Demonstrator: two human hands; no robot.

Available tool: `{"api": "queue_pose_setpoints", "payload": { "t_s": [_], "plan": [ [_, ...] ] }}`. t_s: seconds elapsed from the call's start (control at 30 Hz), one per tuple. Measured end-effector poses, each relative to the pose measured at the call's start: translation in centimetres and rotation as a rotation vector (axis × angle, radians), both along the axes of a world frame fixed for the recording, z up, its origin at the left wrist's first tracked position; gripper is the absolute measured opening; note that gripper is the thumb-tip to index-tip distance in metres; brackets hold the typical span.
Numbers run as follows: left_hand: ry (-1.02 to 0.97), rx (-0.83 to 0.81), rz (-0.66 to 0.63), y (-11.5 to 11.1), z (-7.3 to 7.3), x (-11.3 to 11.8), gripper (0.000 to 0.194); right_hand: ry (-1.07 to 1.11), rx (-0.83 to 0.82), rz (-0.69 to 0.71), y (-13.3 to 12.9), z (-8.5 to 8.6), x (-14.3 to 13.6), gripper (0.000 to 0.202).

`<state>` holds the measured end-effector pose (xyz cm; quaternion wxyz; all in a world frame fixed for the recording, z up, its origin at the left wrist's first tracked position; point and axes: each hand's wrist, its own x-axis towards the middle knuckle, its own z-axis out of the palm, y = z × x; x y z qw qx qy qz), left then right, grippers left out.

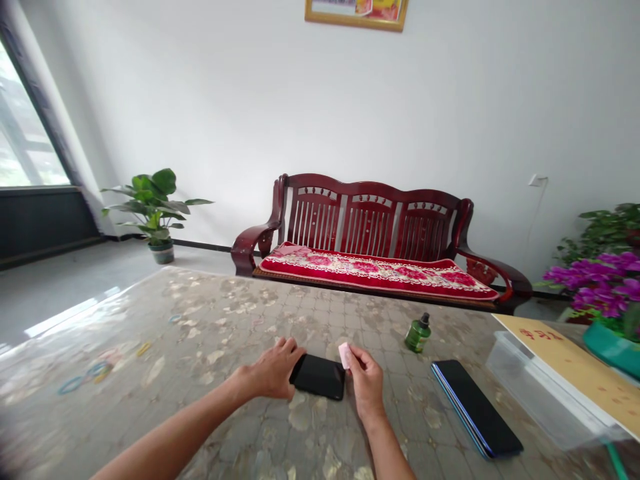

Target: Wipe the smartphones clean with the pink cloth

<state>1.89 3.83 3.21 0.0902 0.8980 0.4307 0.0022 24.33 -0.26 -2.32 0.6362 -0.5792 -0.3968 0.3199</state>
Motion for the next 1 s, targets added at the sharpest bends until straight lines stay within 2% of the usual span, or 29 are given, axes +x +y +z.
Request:
{"api": "queue_pose_setpoints", "payload": {
  "t_s": [0.13, 0.3, 0.4, 0.57, 0.7, 0.83, 0.9, 1.0],
  "plan": [
    [-0.164, -0.006, 0.071, -1.1, -1.7, -0.9, 0.052, -0.181, 0.071, -0.021, -0.3, 0.3, -0.2, 0.046],
    [-0.309, -0.047, 0.076, -1.2, -3.3, -2.2, 0.063, -0.615, 0.140, 0.032, -1.1, 0.2, -0.3, 0.040],
    [-0.368, -0.091, 0.071, -1.2, -3.5, -2.8, 0.069, -0.854, 0.096, 0.083, -1.8, 0.1, -0.5, 0.036],
    [-0.442, -0.134, 0.086, -1.3, -3.6, -3.2, 0.065, -1.164, -0.058, 0.119, -2.6, 0.7, -1.6, 0.032],
    [-0.462, -0.123, 0.094, -1.1, -3.8, -3.0, 0.060, -1.269, -0.124, 0.167, -2.9, 1.3, -4.1, 0.029],
    [-0.490, -0.109, 0.090, -1.0, -3.9, -3.0, 0.057, -1.266, -0.077, 0.290, -3.2, 1.7, -6.0, 0.027],
    [-0.500, -0.107, 0.087, -0.9, -4.0, -3.0, 0.055, -1.261, -0.077, 0.315, -3.1, 2.0, -5.6, 0.027],
    [-0.499, -0.104, 0.087, -0.9, -4.0, -3.1, 0.052, -1.287, -0.171, 0.236, -2.5, 2.6, -3.5, 0.028]
  ]
}}
